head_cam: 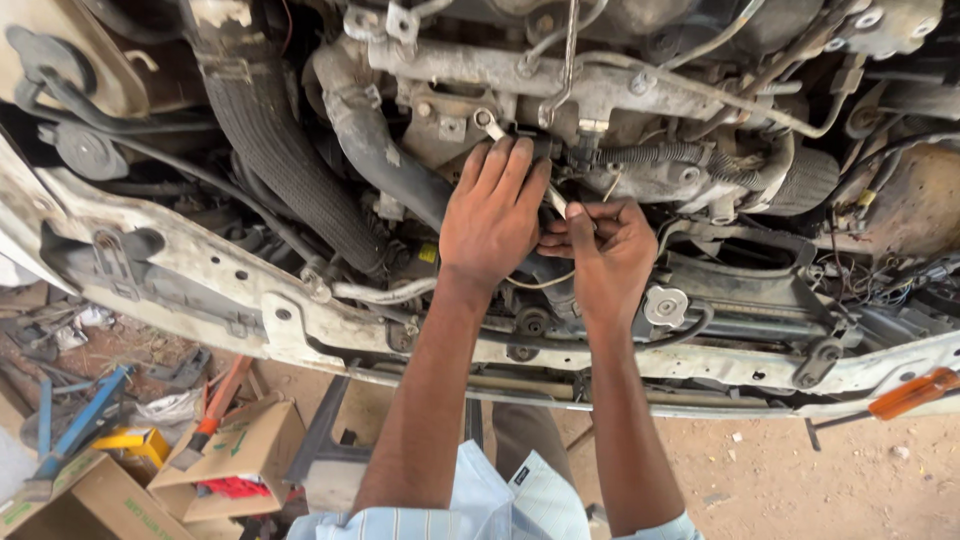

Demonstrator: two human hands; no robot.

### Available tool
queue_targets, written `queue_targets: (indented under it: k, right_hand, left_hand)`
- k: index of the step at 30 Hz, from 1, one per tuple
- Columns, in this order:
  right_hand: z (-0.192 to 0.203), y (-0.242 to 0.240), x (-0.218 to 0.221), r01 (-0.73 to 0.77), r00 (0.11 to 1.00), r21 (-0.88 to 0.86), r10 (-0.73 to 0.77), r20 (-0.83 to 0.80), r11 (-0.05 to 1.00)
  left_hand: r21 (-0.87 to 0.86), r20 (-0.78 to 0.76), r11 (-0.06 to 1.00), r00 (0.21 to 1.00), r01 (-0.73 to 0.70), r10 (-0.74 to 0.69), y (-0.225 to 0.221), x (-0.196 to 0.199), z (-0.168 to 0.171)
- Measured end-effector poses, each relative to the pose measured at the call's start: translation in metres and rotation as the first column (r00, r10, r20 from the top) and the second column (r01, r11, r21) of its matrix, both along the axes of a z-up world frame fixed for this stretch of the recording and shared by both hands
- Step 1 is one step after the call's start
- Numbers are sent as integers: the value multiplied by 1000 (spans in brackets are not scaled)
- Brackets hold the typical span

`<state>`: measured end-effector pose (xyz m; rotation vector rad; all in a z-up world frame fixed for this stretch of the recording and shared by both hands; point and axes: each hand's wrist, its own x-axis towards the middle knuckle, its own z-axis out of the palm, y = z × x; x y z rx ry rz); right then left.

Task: The person works on various engine components inside a car's hood using a wrench and by hand, loosening and tightening several bolts and handling small parts.

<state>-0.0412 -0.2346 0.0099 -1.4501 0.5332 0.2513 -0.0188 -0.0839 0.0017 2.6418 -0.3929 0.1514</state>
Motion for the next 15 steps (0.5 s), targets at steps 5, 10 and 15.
queue_targets:
  k: [5,10,15]
  right_hand:
    - [-2,-10,9,-154,979,-94,139,-148,984]
    - [7,-16,47,-93,996,-322,92,-19,942]
    - [-4,-11,71,-6,955,-376,116,272,927]
  left_hand:
    - [-15,-45,999,999,-28,27,-1,-2,-1]
    - [49,-96,998,995,-29,33,-6,3,5]
    - [56,-120,996,990,-63,70,-4,-3,4]
